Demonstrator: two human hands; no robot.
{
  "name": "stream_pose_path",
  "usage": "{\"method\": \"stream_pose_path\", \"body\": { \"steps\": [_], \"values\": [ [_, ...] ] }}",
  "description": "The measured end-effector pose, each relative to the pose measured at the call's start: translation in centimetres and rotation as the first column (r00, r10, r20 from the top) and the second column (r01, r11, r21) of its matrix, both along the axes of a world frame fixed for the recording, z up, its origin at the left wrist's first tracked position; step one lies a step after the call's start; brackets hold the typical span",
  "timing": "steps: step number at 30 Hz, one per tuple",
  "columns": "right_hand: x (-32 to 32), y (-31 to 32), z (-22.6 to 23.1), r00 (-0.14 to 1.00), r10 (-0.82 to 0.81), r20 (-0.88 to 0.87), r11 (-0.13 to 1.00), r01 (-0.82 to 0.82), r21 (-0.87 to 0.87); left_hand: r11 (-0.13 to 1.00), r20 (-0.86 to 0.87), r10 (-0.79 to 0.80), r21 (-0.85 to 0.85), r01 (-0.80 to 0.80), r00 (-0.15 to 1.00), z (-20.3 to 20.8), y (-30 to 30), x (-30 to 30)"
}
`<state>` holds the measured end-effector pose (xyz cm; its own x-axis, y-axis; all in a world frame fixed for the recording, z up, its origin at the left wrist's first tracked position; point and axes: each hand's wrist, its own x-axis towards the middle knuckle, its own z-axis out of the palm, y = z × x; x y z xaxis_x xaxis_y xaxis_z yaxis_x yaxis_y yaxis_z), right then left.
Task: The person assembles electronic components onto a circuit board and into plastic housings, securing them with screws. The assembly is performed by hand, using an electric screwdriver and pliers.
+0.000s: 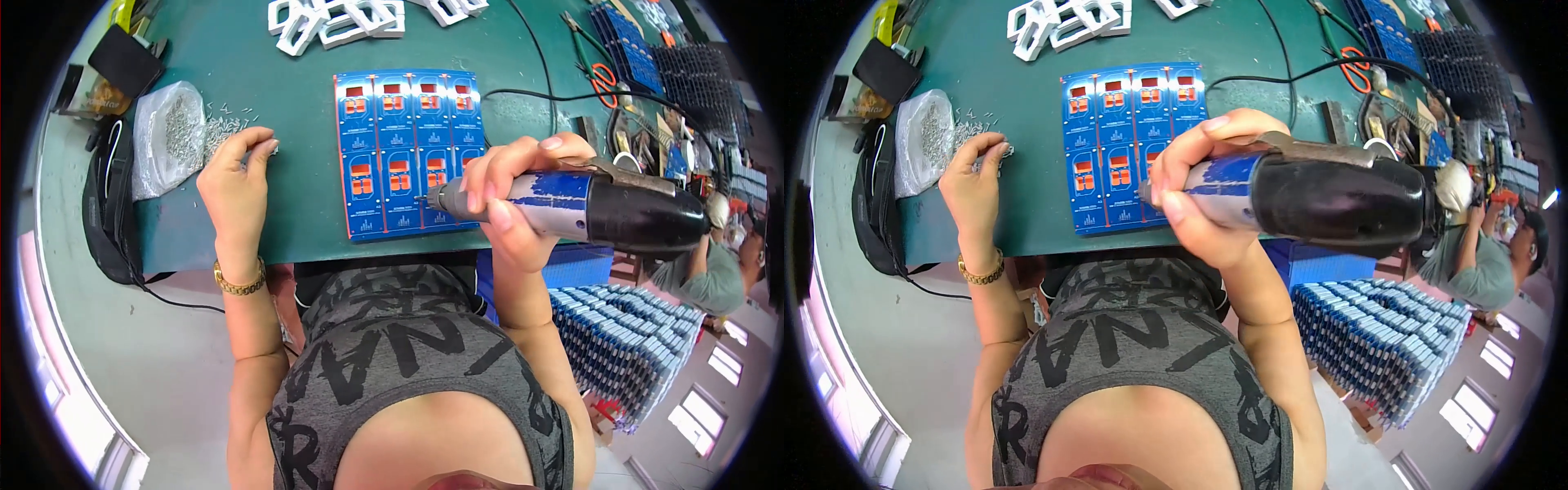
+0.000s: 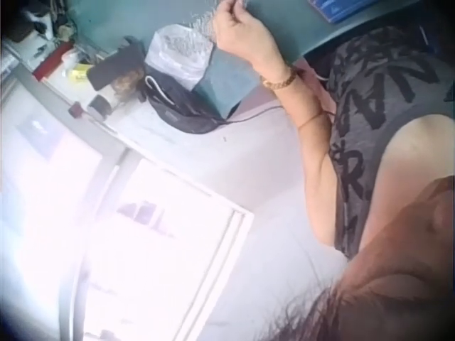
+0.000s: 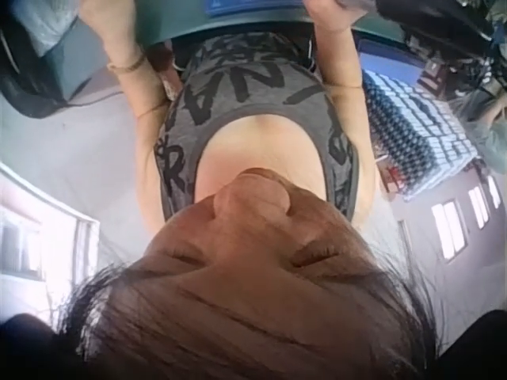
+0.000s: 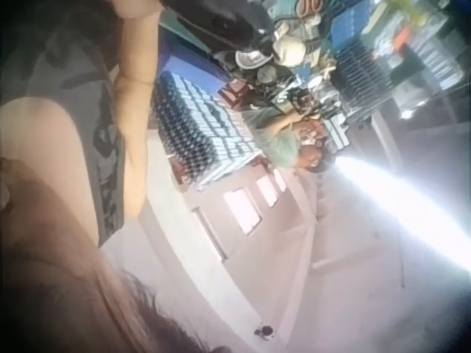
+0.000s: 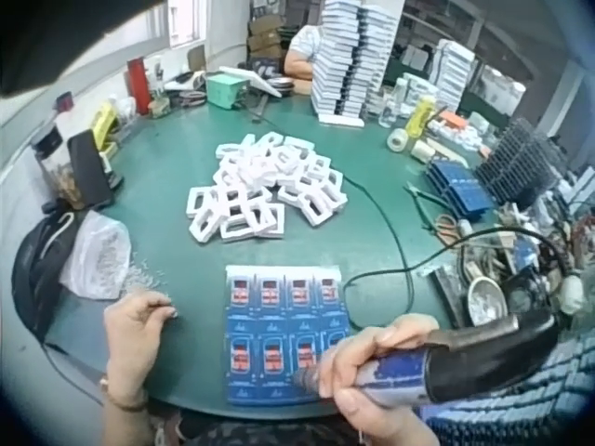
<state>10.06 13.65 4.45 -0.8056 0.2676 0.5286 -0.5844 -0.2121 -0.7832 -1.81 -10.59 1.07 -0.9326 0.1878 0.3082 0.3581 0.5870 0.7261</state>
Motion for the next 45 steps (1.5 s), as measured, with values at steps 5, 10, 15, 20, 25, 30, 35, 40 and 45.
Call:
{"method": "stream_pose_path", "body": {
  "steps": [5,10,15,20,25,30,35,40,45],
  "values": [
    [3.0,0.4,0.9,0.994,-0.107,0.032,0.983,0.11,-0.146,0.95,-0.148,-0.297,0.054,0.308,0.943,0.0,3.8,2.0],
    [4.2,1.6,1.3,0.977,-0.214,-0.004,0.975,0.213,-0.069,0.714,-0.173,-0.699,-0.133,0.687,0.694,0.2,7.9,4.2],
    [5.1,2.5,0.5,0.982,-0.187,-0.035,0.982,0.187,-0.016,0.712,-0.193,-0.701,-0.128,0.691,0.687,-0.4,10.4,5.5],
    [5.3,2.9,-0.2,0.976,-0.212,-0.045,0.977,0.212,-0.006,0.733,-0.159,-0.678,-0.204,0.649,0.717,-0.9,11.1,5.9],
    [5.2,3.5,-0.3,0.973,-0.222,-0.062,0.975,0.221,-0.009,0.744,-0.159,-0.666,-0.213,0.633,0.729,-1.0,11.5,6.1],
    [5.3,3.5,-0.2,0.971,-0.235,-0.051,0.972,0.235,-0.011,0.726,-0.176,-0.686,-0.227,0.649,0.706,-1.0,11.5,6.2],
    [5.3,3.0,-0.5,0.976,-0.212,-0.048,0.977,0.211,-0.029,0.693,-0.127,-0.72,-0.177,0.699,0.682,-1.1,10.8,5.3],
    [5.3,2.5,-0.3,0.984,-0.177,-0.032,0.983,0.176,-0.054,0.697,-0.076,-0.716,-0.143,0.703,0.694,-0.9,10.9,5.2],
    [5.1,2.2,-0.2,0.985,-0.17,-0.031,0.984,0.169,-0.053,0.702,-0.082,-0.711,-0.148,0.697,0.699,-1.0,11.1,5.3]
  ]
}}
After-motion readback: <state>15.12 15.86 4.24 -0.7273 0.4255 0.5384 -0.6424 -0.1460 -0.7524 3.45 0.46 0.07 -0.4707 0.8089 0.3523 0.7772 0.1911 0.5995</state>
